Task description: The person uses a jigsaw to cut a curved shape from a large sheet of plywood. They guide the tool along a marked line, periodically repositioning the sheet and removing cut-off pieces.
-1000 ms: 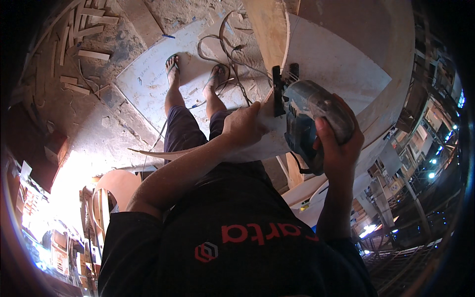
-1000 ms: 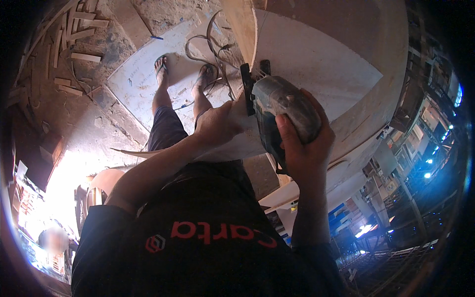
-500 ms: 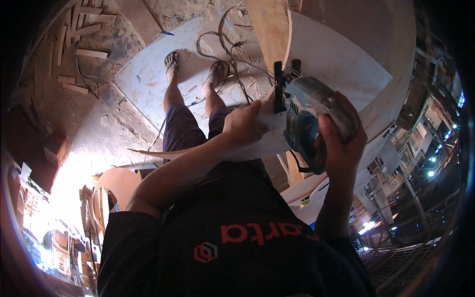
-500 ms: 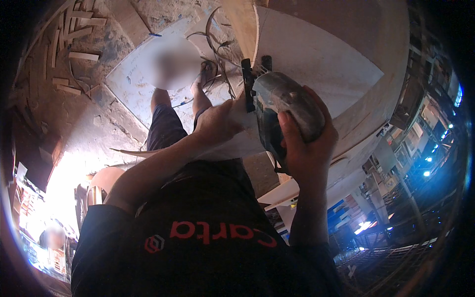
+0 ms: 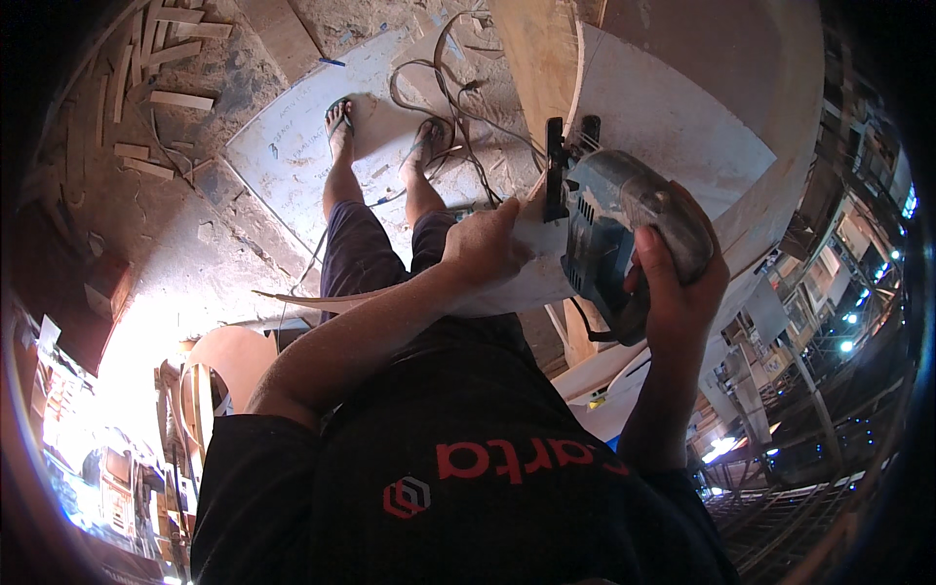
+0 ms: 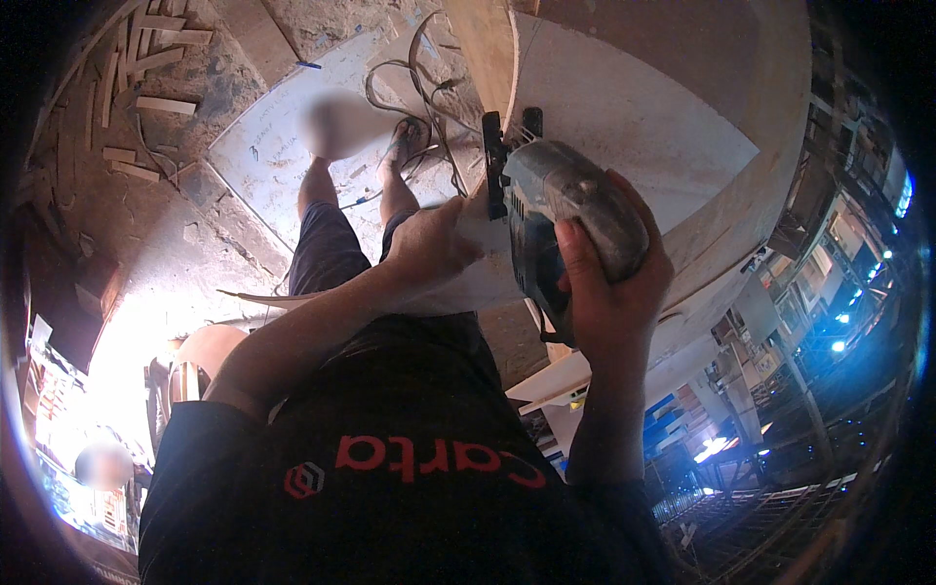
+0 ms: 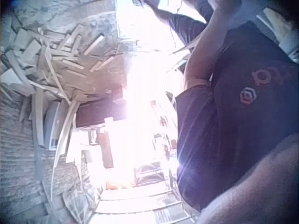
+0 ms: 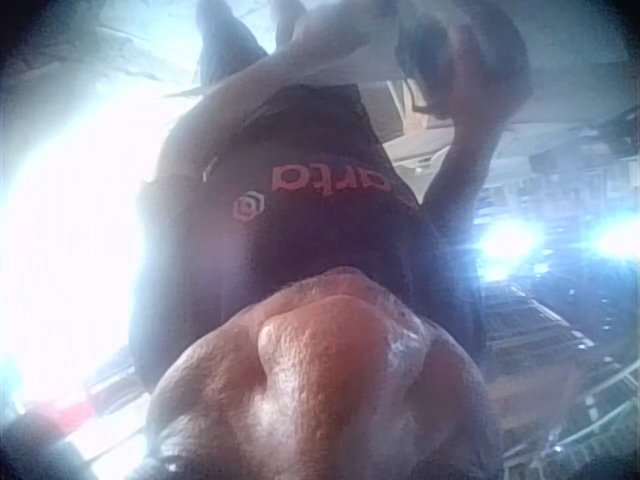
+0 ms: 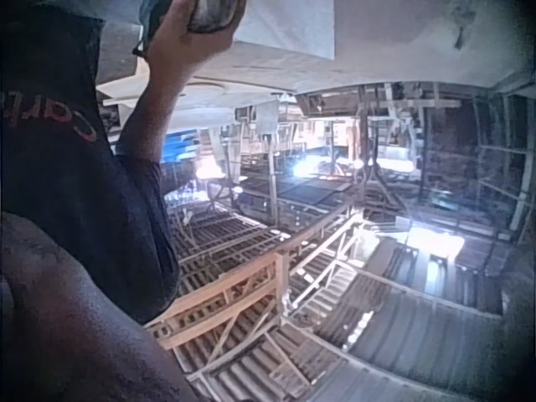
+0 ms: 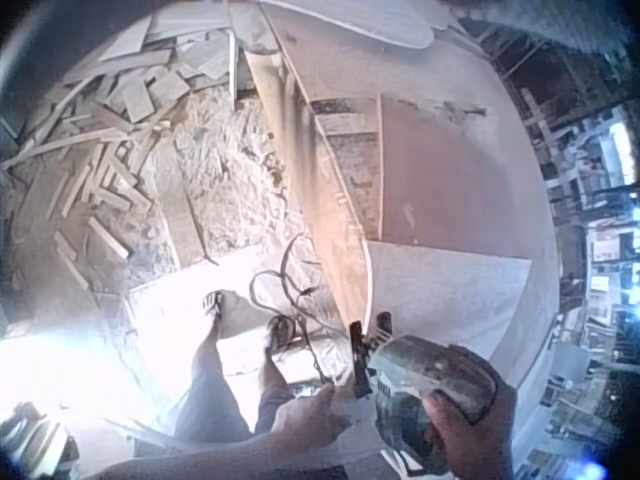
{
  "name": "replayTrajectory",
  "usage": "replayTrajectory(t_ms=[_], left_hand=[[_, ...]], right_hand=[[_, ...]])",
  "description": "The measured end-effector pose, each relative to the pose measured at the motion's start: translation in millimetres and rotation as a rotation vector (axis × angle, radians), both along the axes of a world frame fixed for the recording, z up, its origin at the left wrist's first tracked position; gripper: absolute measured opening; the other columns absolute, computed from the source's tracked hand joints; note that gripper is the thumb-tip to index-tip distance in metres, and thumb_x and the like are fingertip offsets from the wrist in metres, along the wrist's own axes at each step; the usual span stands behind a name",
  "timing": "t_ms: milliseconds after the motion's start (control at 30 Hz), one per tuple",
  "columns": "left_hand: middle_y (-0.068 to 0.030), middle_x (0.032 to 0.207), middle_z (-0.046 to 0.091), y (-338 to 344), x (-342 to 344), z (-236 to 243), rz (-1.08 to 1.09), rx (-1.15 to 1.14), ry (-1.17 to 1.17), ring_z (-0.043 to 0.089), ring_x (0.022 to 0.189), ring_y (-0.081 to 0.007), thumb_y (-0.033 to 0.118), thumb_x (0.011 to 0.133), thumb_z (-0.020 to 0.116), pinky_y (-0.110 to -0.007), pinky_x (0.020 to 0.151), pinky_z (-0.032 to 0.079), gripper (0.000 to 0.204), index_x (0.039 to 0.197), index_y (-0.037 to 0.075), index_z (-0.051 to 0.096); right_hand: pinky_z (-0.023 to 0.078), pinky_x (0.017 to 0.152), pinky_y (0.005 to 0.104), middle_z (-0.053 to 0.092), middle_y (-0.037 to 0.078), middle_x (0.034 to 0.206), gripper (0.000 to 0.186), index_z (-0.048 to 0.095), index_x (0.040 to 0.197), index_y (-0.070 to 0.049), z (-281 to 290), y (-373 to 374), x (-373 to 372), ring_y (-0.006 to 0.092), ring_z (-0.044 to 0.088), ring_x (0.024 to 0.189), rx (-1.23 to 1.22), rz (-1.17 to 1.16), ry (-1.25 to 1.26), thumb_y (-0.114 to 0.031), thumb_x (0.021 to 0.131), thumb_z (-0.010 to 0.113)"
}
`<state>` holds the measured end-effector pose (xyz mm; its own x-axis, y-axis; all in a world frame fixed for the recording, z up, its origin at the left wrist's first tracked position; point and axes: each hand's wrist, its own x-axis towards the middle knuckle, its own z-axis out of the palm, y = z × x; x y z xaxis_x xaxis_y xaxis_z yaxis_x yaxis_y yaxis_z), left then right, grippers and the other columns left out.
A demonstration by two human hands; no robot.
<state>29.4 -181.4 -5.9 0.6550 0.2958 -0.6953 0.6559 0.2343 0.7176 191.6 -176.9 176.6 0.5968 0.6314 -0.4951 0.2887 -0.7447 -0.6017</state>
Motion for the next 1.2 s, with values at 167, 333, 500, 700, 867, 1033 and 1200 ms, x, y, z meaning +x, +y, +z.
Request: replayTrajectory(t_ms=[167, 333, 500, 700, 867, 1033, 1200], left_hand=[[-0.023, 0.101, 0.072, 0.6, 0.1, 0.4, -0.006, 0.01, 0.001, 0.07, 0.102, -0.0422, 0.028, 0.083, 0.081, -0.053, 0.087, 0.054, 0.05, 0.12, 0.007, 0.056], [-0.0221, 0.102, 0.072, 0.1, -0.5, -0.1, 0.002, 0.008, -0.006, 0.07, 0.102, -0.0414, 0.028, 0.083, 0.079, -0.053, 0.087, 0.054, 0.049, 0.121, 0.007, 0.056], [-0.0222, 0.102, 0.072, 0.5, 0.5, -1.8, -0.005, 0.004, -0.002, 0.071, 0.103, -0.0412, 0.027, 0.083, 0.079, -0.053, 0.087, 0.054, 0.05, 0.123, 0.008, 0.056], [-0.0225, 0.104, 0.073, 1.3, 0.8, -1.0, -0.024, 0.014, 0.01, 0.071, 0.103, -0.0409, 0.026, 0.083, 0.079, -0.052, 0.088, 0.055, 0.054, 0.128, 0.009, 0.054], [-0.022, 0.105, 0.073, 5.3, 0.8, 1.7, -0.036, 0.002, 0.012, 0.071, 0.103, -0.0408, 0.025, 0.083, 0.08, -0.052, 0.088, 0.055, 0.055, 0.129, 0.009, 0.054], [-0.0213, 0.105, 0.073, 5.3, 1.7, 1.9, -0.039, -0.004, 0.015, 0.071, 0.103, -0.041, 0.024, 0.083, 0.08, -0.052, 0.088, 0.056, 0.055, 0.129, 0.009, 0.054], [-0.0218, 0.104, 0.073, 6.6, 2.1, 1.9, -0.035, -0.005, 0.016, 0.071, 0.102, -0.0412, 0.025, 0.083, 0.08, -0.052, 0.087, 0.056, 0.055, 0.128, 0.009, 0.054]], right_hand=[[0.05, 0.053, 0.0221, 0.071, 0.014, 0.112, 0.057, 0.058, 0.14, 0.003, 0.8, 4.5, -0.7, 0.0108, 0.065, 0.072, 0.004, -0.01, 0.011, -0.02, 0.091, 0.078], [0.05, 0.052, 0.0223, 0.07, 0.014, 0.113, 0.057, 0.058, 0.139, 0.003, -1.3, 4.9, -0.7, 0.0107, 0.064, 0.072, 0.016, -0.017, -0.005, -0.02, 0.091, 0.078], [0.05, 0.052, 0.0223, 0.071, 0.014, 0.113, 0.057, 0.059, 0.139, 0.002, -0.3, 8.4, -2.2, 0.011, 0.064, 0.071, 0.003, -0.042, -0.009, -0.02, 0.091, 0.078], [0.051, 0.052, 0.0229, 0.071, 0.013, 0.11, 0.056, 0.059, 0.139, 0.002, -0.4, 10.8, -2.6, 0.011, 0.064, 0.067, 0.014, -0.047, -0.003, -0.02, 0.091, 0.078], [0.051, 0.052, 0.0228, 0.071, 0.014, 0.111, 0.058, 0.059, 0.139, 0.003, -0.4, 14.1, -3.0, 0.0116, 0.064, 0.068, 0.024, -0.06, -0.001, -0.02, 0.09, 0.079], [0.05, 0.052, 0.0229, 0.071, 0.015, 0.111, 0.06, 0.058, 0.139, 0.004, -1.5, 15.0, -2.8, 0.0121, 0.064, 0.068, 0.028, -0.065, -0.008, -0.021, 0.089, 0.08], [0.05, 0.053, 0.0232, 0.071, 0.015, 0.111, 0.059, 0.058, 0.139, 0.004, -0.3, 18.7, -2.9, 0.0125, 0.065, 0.069, 0.024, -0.066, -0.016, -0.021, 0.09, 0.079]])
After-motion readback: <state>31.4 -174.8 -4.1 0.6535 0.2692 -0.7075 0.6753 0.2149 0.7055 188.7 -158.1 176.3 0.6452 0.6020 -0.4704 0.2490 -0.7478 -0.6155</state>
